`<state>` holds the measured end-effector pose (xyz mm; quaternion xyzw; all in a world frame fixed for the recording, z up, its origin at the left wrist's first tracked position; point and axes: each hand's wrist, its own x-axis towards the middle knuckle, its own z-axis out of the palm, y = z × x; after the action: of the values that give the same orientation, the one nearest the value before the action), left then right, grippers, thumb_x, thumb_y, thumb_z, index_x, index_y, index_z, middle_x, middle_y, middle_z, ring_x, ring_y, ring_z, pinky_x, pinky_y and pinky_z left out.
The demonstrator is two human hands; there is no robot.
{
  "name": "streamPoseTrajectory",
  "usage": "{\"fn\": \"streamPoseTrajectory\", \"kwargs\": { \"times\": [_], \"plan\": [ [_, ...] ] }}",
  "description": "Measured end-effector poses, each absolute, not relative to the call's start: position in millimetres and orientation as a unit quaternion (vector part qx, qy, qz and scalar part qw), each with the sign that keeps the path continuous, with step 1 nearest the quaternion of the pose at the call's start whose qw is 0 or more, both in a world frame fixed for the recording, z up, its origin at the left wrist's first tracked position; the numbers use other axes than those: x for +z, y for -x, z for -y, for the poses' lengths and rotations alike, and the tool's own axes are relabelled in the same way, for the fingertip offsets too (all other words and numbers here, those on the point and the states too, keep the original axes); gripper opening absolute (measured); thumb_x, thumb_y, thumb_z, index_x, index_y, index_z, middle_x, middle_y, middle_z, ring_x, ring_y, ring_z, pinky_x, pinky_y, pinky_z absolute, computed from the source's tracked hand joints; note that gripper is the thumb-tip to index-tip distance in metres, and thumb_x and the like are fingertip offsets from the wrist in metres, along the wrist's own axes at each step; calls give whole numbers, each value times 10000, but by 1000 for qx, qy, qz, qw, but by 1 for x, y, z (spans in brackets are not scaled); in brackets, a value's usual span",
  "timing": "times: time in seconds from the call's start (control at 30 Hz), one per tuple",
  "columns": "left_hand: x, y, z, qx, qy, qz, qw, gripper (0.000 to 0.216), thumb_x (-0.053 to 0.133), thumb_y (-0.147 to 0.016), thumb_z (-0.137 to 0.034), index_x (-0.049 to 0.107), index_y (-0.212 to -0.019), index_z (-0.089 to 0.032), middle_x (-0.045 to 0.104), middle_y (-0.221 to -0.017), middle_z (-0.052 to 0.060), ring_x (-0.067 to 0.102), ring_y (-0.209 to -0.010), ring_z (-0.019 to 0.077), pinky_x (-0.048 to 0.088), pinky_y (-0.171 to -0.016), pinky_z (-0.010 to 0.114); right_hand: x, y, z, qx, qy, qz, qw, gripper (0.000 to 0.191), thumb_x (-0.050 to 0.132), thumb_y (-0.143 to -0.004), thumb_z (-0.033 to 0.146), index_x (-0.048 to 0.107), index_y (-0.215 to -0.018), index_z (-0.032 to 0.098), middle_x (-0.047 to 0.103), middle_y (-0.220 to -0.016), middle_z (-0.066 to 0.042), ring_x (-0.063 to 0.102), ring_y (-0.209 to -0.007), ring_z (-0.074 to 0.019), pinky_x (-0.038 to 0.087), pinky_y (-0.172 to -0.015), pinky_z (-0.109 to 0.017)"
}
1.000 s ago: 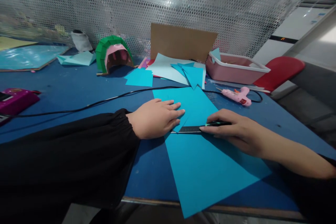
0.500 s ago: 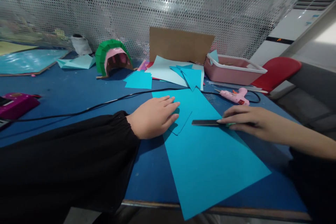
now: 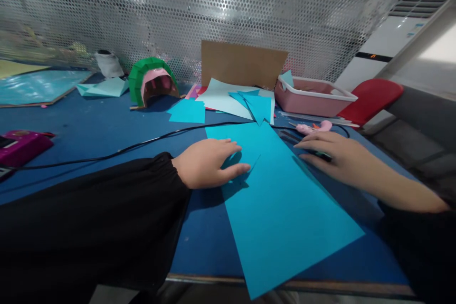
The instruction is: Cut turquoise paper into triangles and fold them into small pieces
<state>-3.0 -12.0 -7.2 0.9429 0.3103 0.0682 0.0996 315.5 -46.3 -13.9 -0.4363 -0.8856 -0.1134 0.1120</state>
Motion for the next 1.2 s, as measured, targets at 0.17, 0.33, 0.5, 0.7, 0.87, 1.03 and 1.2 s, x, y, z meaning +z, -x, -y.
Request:
{"fn": "streamPoseTrajectory", "kwargs": {
  "times": [0.17, 0.33, 0.5, 0.7, 0.87, 1.03, 1.2],
  "plan": [
    [-13, 4, 5, 190, -921, -321, 115, 264, 471, -925, -336, 655, -874, -153, 717, -841, 70, 670, -770, 196, 482, -656, 292, -13, -281, 45, -74, 344, 928, 124, 233, 465, -933, 224, 668, -1033, 170, 685, -1004, -130, 652, -910, -233, 555, -772, -385],
    [-14, 6, -2, 325, -846, -352, 231, 244, 439, -941, -337, 574, -860, -151, 709, -847, 64, 671, -771, 147, 504, -661, 253, -10, -253, 34, -120, 249, 959, 56, 330, 489, -914, 190, 582, -1225, 124, 620, -1230, -182, 610, -1098, -274, 541, -865, -415],
    [-12, 9, -3, 172, -897, -348, 210, 584, 587, -832, -489, 438, -1266, -126, 553, -1308, 160, 545, -1185, 271, 472, -919, 376, -1, -224, 20, -147, 209, 967, -23, 356, 507, -877, 96, 578, -1226, 83, 668, -1155, -182, 651, -1020, -272, 563, -797, -405],
    [-12, 16, -7, 46, -929, -327, 165, 832, 630, -751, -603, 344, -1396, -162, 428, -1444, 149, 438, -1291, 312, 394, -1001, 384, -7, -219, 8, -122, 206, 971, 22, 196, 545, -867, 138, 687, -1002, 125, 711, -1083, -127, 677, -938, -253, 552, -788, -377],
    [-10, 20, -12, 55, -935, -305, 172, 605, 625, -809, -506, 466, -1304, -195, 520, -1374, 103, 493, -1243, 281, 408, -970, 349, -9, -228, 4, -31, 238, 965, 104, 193, 498, -882, 164, 675, -958, 154, 705, -1077, -114, 667, -948, -218, 538, -796, -327],
    [-8, 21, -14, 74, -942, -292, 149, 530, 649, -799, -468, 524, -1236, -195, 617, -1238, 99, 579, -1117, 279, 452, -896, 355, -2, -238, 2, 234, 355, 860, 284, 113, 574, -733, 174, 672, -780, 203, 714, -834, -38, 652, -779, -191, 520, -728, -305],
    [-11, 22, -19, 119, -939, -292, 140, 269, 565, -844, -212, 601, -1109, -182, 670, -1122, 85, 614, -1039, 253, 464, -852, 349, 10, -262, -18, 288, 474, 682, 476, 129, 484, -767, 184, 571, -681, 225, 566, -619, 31, 547, -563, -133, 472, -529, -249]
  ]
}}
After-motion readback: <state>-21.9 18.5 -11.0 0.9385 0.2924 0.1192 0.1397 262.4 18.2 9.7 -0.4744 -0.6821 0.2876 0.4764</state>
